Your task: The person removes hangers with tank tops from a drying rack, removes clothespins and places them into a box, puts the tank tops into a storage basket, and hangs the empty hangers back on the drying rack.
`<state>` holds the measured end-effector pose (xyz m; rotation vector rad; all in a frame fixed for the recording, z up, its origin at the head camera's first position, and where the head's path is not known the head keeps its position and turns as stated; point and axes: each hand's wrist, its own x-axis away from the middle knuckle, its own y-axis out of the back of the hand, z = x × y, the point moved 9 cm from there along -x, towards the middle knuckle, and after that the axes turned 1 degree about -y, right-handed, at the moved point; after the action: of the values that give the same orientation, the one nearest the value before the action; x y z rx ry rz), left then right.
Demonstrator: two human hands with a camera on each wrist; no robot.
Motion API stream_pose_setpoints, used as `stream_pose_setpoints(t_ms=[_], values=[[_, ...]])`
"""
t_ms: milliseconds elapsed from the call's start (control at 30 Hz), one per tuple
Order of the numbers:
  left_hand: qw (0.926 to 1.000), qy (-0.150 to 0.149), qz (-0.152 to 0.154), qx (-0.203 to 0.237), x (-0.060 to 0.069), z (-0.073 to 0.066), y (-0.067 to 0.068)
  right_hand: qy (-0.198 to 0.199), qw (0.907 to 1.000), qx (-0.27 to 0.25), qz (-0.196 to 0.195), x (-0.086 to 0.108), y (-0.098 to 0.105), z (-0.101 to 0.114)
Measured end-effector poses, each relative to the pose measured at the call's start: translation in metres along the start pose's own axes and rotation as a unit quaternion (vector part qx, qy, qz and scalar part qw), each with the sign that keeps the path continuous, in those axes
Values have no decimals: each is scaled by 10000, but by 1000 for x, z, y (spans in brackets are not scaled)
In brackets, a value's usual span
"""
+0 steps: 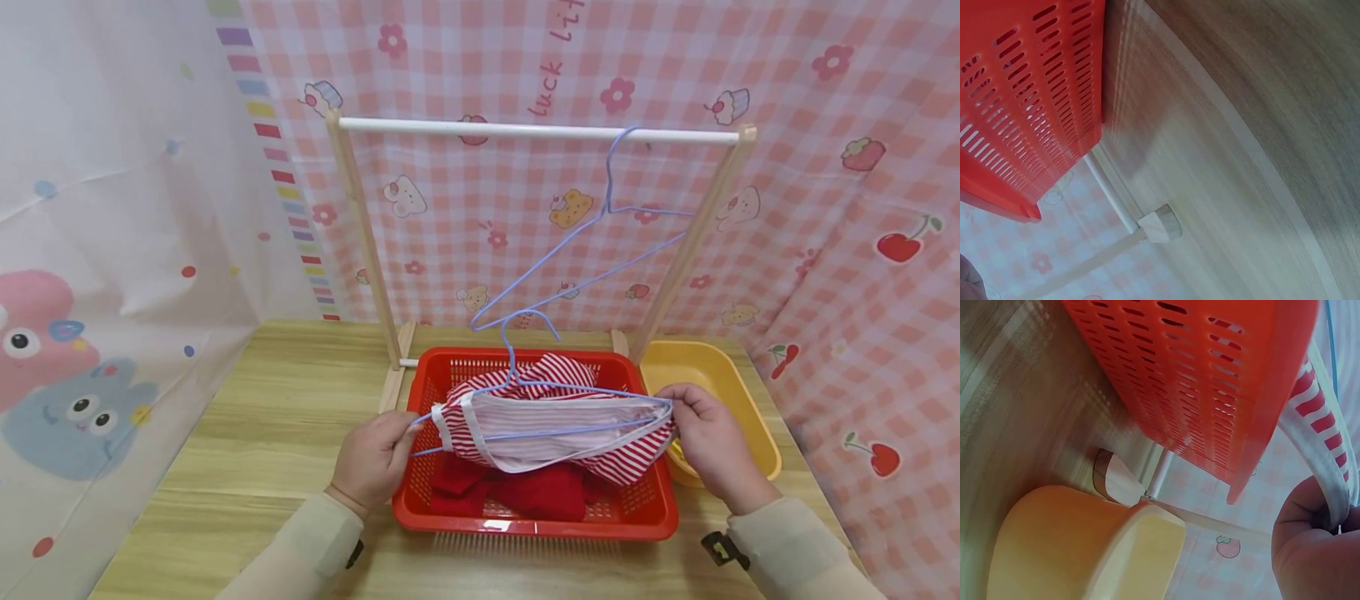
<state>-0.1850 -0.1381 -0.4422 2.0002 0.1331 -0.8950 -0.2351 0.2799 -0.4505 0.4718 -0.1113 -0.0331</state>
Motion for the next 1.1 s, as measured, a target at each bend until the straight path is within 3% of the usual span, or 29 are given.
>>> stream_pose_setpoints(t_ms=[500, 700, 967, 1100], values=[[9999, -123, -53, 22, 1, 0, 0, -344, 9977, -404, 419, -3, -4, -9], [9999, -131, -60, 30, 1, 0, 0, -355, 9936, -865, 634, -4, -7, -10], [9999, -83, -4, 82, 2, 2, -1, -732, 9714, -1961, 1121, -6, -13, -16], [9999, -125, -28, 112, 2, 1, -1, -738, 9618, -2316, 1259, -6, -14, -17]])
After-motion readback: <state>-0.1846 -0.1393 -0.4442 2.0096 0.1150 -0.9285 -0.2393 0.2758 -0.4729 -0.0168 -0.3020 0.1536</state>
